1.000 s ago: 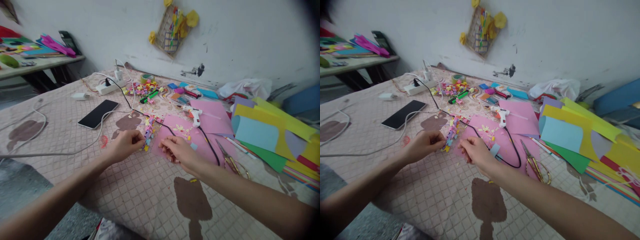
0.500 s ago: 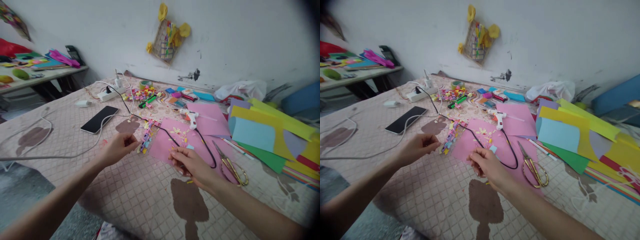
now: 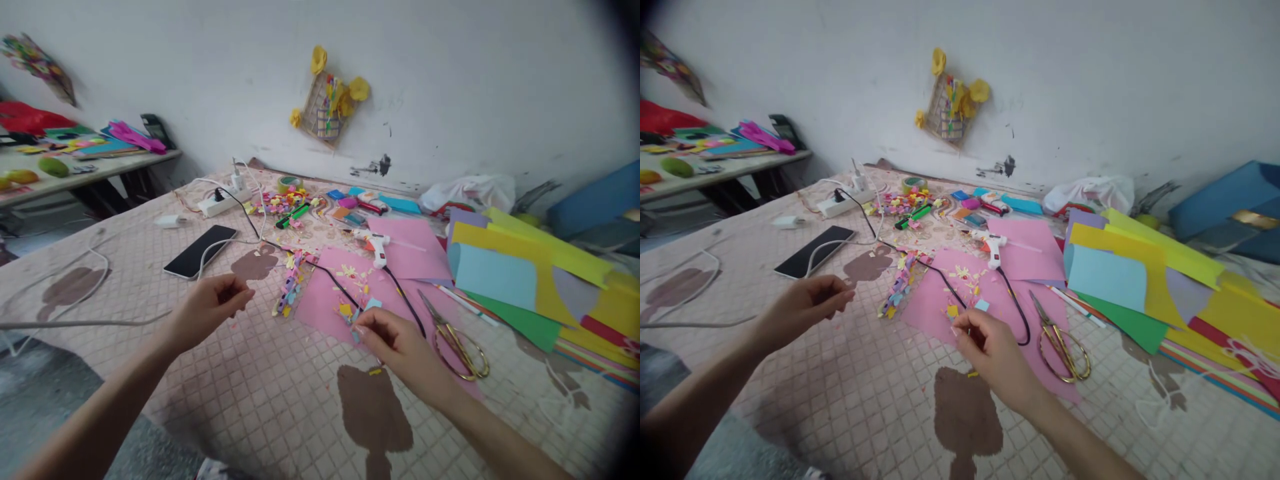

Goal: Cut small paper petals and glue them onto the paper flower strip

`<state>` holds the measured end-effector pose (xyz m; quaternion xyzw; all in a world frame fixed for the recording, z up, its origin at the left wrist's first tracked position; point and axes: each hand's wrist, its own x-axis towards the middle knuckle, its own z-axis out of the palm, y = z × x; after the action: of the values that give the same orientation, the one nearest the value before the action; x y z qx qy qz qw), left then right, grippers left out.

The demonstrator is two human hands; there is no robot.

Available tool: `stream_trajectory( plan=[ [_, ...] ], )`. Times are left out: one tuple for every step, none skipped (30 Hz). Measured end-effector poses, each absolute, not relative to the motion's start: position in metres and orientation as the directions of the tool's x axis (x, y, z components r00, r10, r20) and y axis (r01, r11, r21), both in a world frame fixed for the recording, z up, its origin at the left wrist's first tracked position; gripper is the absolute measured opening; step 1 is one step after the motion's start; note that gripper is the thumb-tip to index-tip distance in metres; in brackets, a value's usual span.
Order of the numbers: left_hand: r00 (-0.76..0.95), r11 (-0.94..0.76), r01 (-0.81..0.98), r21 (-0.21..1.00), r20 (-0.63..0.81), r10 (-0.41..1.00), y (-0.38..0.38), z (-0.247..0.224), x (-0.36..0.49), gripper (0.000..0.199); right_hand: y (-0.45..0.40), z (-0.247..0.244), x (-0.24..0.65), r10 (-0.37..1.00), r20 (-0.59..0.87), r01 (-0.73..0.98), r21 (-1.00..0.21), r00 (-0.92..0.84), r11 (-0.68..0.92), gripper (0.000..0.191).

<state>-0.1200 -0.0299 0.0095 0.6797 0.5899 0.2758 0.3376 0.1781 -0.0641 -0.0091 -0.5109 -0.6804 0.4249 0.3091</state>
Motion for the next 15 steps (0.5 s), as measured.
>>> stream_trajectory(
  plan=[
    [0.175, -0.095, 0.611, 0.786, -0.016, 0.984, -0.035, 0.010, -0.118, 0.026, -0.063, -0.008, 0.181, 0.961, 0.006, 0.449, -0.883, -0.277, 0.135, 0.013],
    [0.193, -0.120, 0.611, 0.783, 0.000, 0.981, -0.040, 0.011, -0.115, 0.026, -0.062, -0.007, 0.183, 0.964, 0.019, 0.460, -0.876, -0.267, 0.144, 0.013],
    [0.235, -0.146, 0.621, 0.770, -0.005, 0.972, -0.047, 0.013, -0.110, 0.025, -0.061, -0.005, 0.186, 0.966, 0.025, 0.468, -0.871, -0.258, 0.147, 0.013],
    [0.284, -0.172, 0.626, 0.761, -0.017, 0.959, -0.054, 0.015, -0.104, 0.023, -0.060, -0.004, 0.188, 0.969, 0.031, 0.474, -0.868, -0.247, 0.148, 0.013],
    [0.363, -0.207, 0.619, 0.758, -0.042, 0.931, -0.062, 0.017, -0.097, 0.022, -0.058, -0.003, 0.191, 0.971, 0.036, 0.477, -0.866, -0.236, 0.148, 0.013],
    [0.446, -0.247, 0.599, 0.762, -0.062, 0.893, -0.069, 0.020, -0.090, 0.021, -0.057, -0.003, 0.194, 0.973, 0.043, 0.477, -0.866, -0.225, 0.149, 0.014],
    [0.522, -0.279, 0.577, 0.768, -0.083, 0.849, -0.075, 0.023, -0.081, 0.018, -0.057, -0.002, 0.196, 0.975, 0.051, 0.476, -0.866, -0.214, 0.150, 0.014],
    [0.590, -0.318, 0.550, 0.772, -0.090, 0.803, -0.080, 0.025, -0.072, 0.015, -0.056, -0.002, 0.199, 0.978, 0.059, 0.476, -0.867, -0.202, 0.151, 0.015],
    [0.655, -0.363, 0.519, 0.774, -0.087, 0.751, -0.084, 0.026, -0.063, 0.012, -0.056, -0.003, 0.201, 0.980, 0.065, 0.475, -0.867, -0.190, 0.149, 0.015],
    [0.714, -0.400, 0.486, 0.777, -0.089, 0.695, -0.086, 0.027, -0.053, 0.010, -0.057, -0.003, 0.204, 0.981, 0.069, 0.475, -0.867, -0.179, 0.148, 0.015],
    [0.760, -0.447, 0.450, 0.773, -0.069, 0.646, -0.088, 0.026, -0.044, 0.010, -0.058, -0.004, 0.206, 0.983, 0.072, 0.478, -0.866, -0.169, 0.146, 0.015],
    [0.797, -0.487, 0.409, 0.772, -0.042, 0.602, -0.088, 0.024, -0.035, 0.008, -0.059, -0.004, 0.209, 0.984, 0.074, 0.484, -0.863, -0.160, 0.144, 0.015],
    [0.831, -0.522, 0.360, 0.773, -0.012, 0.556, -0.087, 0.022, -0.026, 0.008, -0.060, -0.005, 0.212, 0.986, 0.080, 0.492, -0.859, -0.149, 0.143, 0.016],
    [0.855, -0.558, 0.316, 0.768, 0.025, 0.519, -0.085, 0.018, -0.018, 0.009, -0.061, -0.005, 0.215, 0.987, 0.086, 0.501, -0.853, -0.135, 0.143, 0.016],
    [0.875, -0.594, 0.276, 0.755, 0.059, 0.481, -0.083, 0.015, -0.009, 0.009, -0.062, -0.006, 0.217, 0.988, 0.096, 0.514, -0.845, -0.120, 0.145, 0.017]
  ],
)
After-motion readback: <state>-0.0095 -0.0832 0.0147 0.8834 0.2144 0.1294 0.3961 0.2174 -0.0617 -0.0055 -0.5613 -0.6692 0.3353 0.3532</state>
